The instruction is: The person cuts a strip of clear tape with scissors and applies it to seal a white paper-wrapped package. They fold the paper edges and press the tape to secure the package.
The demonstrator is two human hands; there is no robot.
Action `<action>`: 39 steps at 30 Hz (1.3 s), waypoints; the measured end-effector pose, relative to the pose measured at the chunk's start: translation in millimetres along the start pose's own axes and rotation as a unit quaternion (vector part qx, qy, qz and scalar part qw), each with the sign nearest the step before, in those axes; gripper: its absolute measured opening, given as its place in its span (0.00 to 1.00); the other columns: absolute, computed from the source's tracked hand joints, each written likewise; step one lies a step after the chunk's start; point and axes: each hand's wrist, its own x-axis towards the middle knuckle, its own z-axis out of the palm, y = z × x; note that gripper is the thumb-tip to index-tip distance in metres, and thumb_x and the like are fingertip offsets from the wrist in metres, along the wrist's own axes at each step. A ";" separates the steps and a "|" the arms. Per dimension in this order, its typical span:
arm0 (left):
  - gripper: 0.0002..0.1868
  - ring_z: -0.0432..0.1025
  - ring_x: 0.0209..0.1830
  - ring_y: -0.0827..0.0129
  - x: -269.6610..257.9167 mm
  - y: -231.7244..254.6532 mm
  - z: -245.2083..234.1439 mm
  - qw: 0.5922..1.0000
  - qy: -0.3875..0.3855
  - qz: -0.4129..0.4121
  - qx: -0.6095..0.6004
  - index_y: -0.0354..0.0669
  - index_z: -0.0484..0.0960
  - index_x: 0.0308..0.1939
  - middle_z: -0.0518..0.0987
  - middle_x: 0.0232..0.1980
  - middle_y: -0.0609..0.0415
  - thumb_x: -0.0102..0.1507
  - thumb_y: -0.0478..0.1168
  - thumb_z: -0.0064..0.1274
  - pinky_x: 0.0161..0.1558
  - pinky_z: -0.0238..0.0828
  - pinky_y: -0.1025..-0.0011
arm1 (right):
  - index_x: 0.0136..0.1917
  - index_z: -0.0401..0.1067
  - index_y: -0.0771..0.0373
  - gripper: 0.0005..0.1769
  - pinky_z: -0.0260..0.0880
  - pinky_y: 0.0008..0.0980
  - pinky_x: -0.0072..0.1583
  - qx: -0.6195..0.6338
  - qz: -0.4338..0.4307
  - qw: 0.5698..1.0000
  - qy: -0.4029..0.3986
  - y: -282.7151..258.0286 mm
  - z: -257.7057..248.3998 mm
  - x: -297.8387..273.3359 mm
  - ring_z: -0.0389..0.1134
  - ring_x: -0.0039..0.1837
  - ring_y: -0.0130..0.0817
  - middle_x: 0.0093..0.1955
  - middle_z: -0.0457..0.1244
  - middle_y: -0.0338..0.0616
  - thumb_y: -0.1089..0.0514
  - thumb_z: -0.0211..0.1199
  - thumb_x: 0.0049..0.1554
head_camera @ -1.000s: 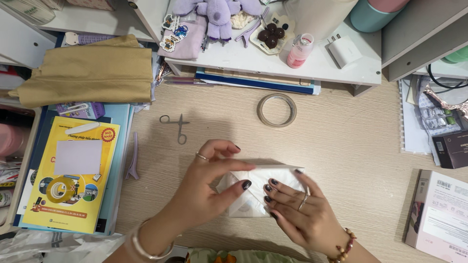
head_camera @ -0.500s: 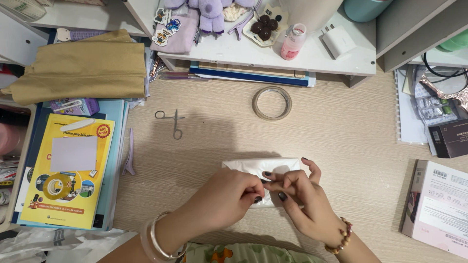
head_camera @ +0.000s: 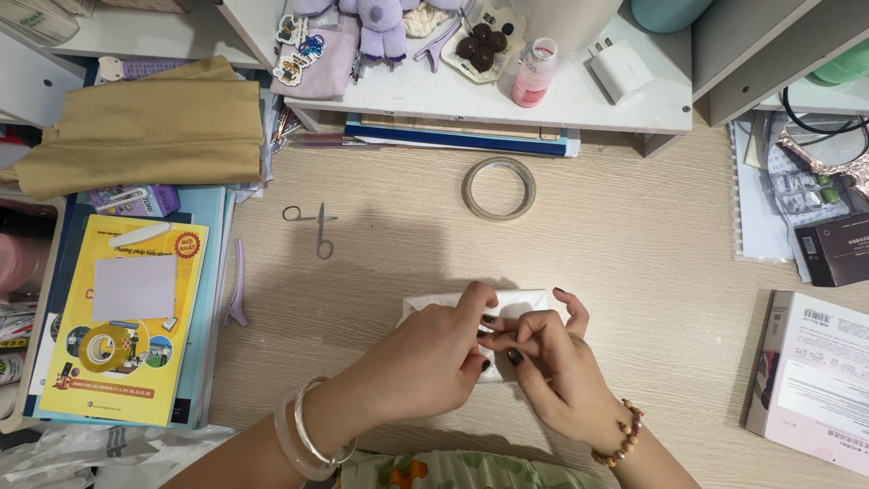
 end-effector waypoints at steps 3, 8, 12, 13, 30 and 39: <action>0.30 0.80 0.30 0.46 2.6 0.9 4.0 0.999 0.031 0.017 0.024 0.30 0.58 0.62 0.81 0.30 0.38 0.59 0.31 0.53 0.30 0.78 0.57 | 0.56 0.60 0.62 0.15 0.24 0.56 0.77 0.005 -0.009 1.000 0.008 -0.8 1.3 1.2 0.69 0.65 0.29 0.54 0.76 0.35 0.66 0.54 0.55; 0.27 0.80 0.31 0.43 5.1 2.7 13.2 0.993 0.105 0.029 0.049 0.27 0.62 0.58 0.81 0.30 0.37 0.57 0.30 0.55 0.30 0.78 0.55 | 0.56 0.61 0.61 0.15 0.23 0.56 0.77 -0.006 -0.003 1.000 0.010 -1.3 4.2 0.8 0.70 0.64 0.28 0.53 0.76 0.34 0.65 0.55 0.55; 0.29 0.80 0.29 0.47 5.7 14.3 11.7 0.987 0.090 -0.040 0.124 0.26 0.64 0.58 0.81 0.29 0.38 0.58 0.33 0.58 0.27 0.77 0.57 | 0.54 0.59 0.61 0.14 0.21 0.57 0.77 0.014 -0.006 1.000 0.002 -0.9 1.3 -0.3 0.71 0.66 0.28 0.53 0.76 0.34 0.66 0.54 0.54; 0.30 0.80 0.28 0.49 5.2 16.8 10.5 0.983 0.087 -0.048 0.155 0.25 0.64 0.59 0.81 0.28 0.39 0.57 0.34 0.60 0.26 0.77 0.59 | 0.54 0.58 0.61 0.14 0.22 0.57 0.77 0.012 -0.004 1.000 0.001 -1.1 0.6 0.0 0.71 0.65 0.28 0.53 0.76 0.34 0.66 0.54 0.54; 0.49 0.54 0.74 0.50 -38.3 -55.2 19.5 0.925 0.186 0.102 0.314 0.37 0.50 0.77 0.59 0.76 0.41 0.64 0.65 0.48 0.72 0.46 0.44 | 0.47 0.57 0.57 0.21 0.29 0.54 0.76 -0.016 0.046 0.998 0.044 -12.2 6.8 9.2 0.71 0.66 0.27 0.52 0.76 0.33 0.61 0.69 0.51; 0.20 0.74 0.64 0.72 -39.7 -89.9 20.9 0.965 0.125 0.070 0.218 0.55 0.76 0.59 0.80 0.61 0.63 0.73 0.57 0.36 0.82 0.33 0.52 | 0.50 0.67 0.57 0.14 0.24 0.56 0.77 -0.036 0.029 0.999 0.027 -39.9 -4.0 23.8 0.72 0.65 0.30 0.51 0.77 0.35 0.64 0.65 0.51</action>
